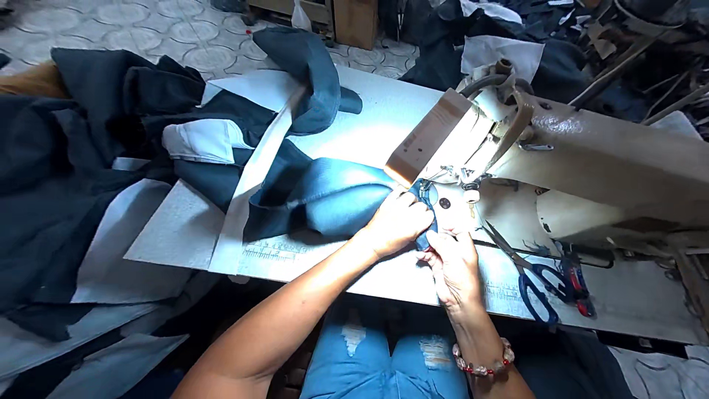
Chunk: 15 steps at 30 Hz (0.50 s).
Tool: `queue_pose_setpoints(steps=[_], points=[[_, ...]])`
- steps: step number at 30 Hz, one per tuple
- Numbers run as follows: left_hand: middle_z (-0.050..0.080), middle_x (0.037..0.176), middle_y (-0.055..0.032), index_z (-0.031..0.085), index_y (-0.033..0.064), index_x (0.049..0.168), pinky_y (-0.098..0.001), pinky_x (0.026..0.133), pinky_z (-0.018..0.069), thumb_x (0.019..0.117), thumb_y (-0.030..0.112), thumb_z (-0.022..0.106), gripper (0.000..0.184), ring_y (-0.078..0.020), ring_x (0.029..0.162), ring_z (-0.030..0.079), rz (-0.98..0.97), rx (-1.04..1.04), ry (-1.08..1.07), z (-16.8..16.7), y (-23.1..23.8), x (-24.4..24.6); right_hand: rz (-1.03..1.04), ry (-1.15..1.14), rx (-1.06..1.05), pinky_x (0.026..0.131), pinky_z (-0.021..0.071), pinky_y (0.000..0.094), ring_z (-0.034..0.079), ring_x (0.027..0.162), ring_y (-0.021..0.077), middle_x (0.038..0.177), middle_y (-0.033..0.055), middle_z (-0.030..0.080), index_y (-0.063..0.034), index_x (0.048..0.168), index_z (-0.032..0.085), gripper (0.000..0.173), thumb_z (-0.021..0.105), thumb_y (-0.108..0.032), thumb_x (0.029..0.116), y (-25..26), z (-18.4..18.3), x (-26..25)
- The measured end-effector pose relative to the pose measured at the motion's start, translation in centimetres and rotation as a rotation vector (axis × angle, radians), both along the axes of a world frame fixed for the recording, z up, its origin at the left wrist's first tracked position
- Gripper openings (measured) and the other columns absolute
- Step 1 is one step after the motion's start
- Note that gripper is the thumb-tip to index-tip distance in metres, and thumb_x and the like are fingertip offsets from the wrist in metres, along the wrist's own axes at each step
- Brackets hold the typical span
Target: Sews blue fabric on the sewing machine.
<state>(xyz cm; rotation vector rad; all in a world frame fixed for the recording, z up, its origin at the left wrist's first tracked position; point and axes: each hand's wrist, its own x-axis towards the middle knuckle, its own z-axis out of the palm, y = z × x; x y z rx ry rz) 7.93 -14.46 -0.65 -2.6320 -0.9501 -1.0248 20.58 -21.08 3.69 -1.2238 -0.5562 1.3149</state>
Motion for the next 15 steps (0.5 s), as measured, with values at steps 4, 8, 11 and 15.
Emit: queue_pose_setpoints(steps=[4, 8, 11, 15], points=[[0.073, 0.089, -0.0120, 0.074, 0.0050, 0.087, -0.0580, 0.104, 0.0458, 0.0923, 0.009, 0.064, 0.011, -0.0339, 0.098, 0.071, -0.120, -0.123, 0.195, 0.7, -0.7, -1.2, 0.218, -0.346, -0.005, 0.047, 0.0530, 0.0194, 0.057, 0.047, 0.0047, 0.065, -0.0003, 0.058, 0.0010, 0.105, 0.050, 0.026, 0.064, 0.015, 0.0878, 0.0, -0.8, 2.2], [0.046, 0.155, -0.0229, 0.065, 0.0151, 0.137, -0.0633, 0.121, 0.0189, 0.0952, 0.068, 0.048, 0.069, -0.0471, 0.148, 0.034, -0.055, -0.685, 0.383, 2.2, -3.6, -1.7, 0.536, -0.708, -0.048, 0.050, 0.0517, 0.0204, 0.057, 0.051, 0.0052, 0.073, 0.0030, 0.058, 0.0065, 0.116, 0.057, 0.026, 0.067, 0.001, 0.0926, 1.1, -0.8, 5.2], [0.038, 0.161, -0.0226, 0.062, 0.0173, 0.142, -0.0615, 0.123, 0.0141, 0.0945, 0.071, 0.045, 0.073, -0.0467, 0.153, 0.025, -0.035, -0.747, 0.358, 1.9, -4.2, -1.7, 0.449, -0.883, 0.018, 0.053, 0.0520, 0.0219, 0.058, 0.053, 0.0049, 0.075, 0.0053, 0.065, 0.0048, 0.115, 0.063, 0.026, 0.071, -0.011, 0.0954, 1.8, -1.1, 5.4], [0.039, 0.160, -0.0228, 0.063, 0.0187, 0.141, -0.0612, 0.123, 0.0138, 0.0941, 0.071, 0.045, 0.073, -0.0469, 0.152, 0.025, -0.031, -0.735, 0.359, 1.7, -4.2, -1.6, 0.336, -1.179, 0.119, 0.067, 0.0495, 0.0386, 0.057, 0.066, 0.0180, 0.074, 0.0084, 0.063, 0.0053, 0.120, 0.063, 0.045, 0.081, -0.020, 0.0868, 2.5, -1.5, 4.0]])
